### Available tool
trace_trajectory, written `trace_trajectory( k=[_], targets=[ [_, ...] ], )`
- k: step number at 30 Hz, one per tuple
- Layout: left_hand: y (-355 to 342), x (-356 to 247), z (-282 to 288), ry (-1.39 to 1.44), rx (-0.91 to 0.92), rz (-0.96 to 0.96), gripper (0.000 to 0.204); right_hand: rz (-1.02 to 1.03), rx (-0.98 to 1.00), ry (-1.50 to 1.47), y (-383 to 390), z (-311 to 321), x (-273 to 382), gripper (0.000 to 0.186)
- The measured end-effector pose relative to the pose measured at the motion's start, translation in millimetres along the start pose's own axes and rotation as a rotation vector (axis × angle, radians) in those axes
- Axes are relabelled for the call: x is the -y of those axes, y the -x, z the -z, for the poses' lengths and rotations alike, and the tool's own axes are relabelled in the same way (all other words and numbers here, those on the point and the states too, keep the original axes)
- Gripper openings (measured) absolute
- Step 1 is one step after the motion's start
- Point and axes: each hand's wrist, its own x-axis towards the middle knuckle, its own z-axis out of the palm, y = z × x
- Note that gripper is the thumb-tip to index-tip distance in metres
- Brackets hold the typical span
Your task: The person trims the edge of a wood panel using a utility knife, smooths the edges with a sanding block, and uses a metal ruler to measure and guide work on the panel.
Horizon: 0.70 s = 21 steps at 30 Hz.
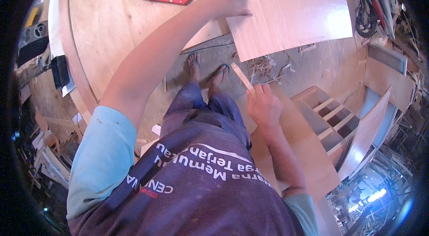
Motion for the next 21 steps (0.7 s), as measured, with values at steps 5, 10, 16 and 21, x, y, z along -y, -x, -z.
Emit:
trace_trajectory(
  k=[5, 10, 16, 21],
  targets=[
    [1.7, 10.5, -8.8, 0.015, -0.058, -0.004, 0.097, 0.006, 0.004, 0.017, -18.0, -4.3, -7.6, 0.021],
    [1.2, 8.1, -1.2, 0.043, -0.049, -0.023, 0.097, -0.015, -0.045, -0.021, -47.3, -16.8, 17.1, 0.019],
    [-1.5, 18.2, -19.8, 0.048, -0.152, -0.041, 0.096, 0.025, 0.096, 0.019, -30.0, -23.2, 32.7, 0.02],
    [2.7, 16.1, -8.4, 0.076, -0.12, -0.038, 0.095, -0.07, -0.075, 0.005, -13.7, -23.8, 16.7, 0.02]
  ],
)
